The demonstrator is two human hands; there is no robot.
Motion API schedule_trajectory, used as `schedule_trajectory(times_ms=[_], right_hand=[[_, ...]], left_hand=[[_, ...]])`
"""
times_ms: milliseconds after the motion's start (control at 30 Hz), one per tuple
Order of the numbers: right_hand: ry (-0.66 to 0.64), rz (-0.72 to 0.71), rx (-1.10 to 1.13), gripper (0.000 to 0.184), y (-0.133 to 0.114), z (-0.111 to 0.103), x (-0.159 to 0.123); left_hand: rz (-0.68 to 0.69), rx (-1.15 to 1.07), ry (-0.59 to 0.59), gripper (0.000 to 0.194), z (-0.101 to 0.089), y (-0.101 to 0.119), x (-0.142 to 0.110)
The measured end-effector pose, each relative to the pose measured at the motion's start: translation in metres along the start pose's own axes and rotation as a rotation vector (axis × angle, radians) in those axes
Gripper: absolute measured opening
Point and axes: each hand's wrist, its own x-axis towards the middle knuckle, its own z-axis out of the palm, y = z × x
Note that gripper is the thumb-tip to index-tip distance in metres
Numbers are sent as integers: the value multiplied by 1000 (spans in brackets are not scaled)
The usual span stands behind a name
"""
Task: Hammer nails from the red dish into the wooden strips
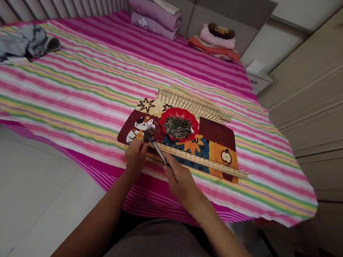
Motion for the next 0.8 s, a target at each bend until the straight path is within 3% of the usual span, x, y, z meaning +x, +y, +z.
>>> schedule_trajectory(times_ms=[200, 367, 567, 667, 800], right_hand=[[144, -145, -87, 49, -4, -1, -7], [35, -84, -98, 47, 7, 2, -7], [176, -94, 0, 48, 8, -12, -38], [114, -15, 62, 46, 29, -11, -65], [97, 63, -15, 45, 74, -2, -102]], left_hand=[[-20, -26, 3, 11, 0, 2, -1], [-84, -13, -18, 11, 0, 2, 0], [-123, -37, -44, 14, -3, 5, 2], [-134, -34, -57, 17, -4, 3, 4], [-104, -1, -79, 21, -10, 6, 5]])
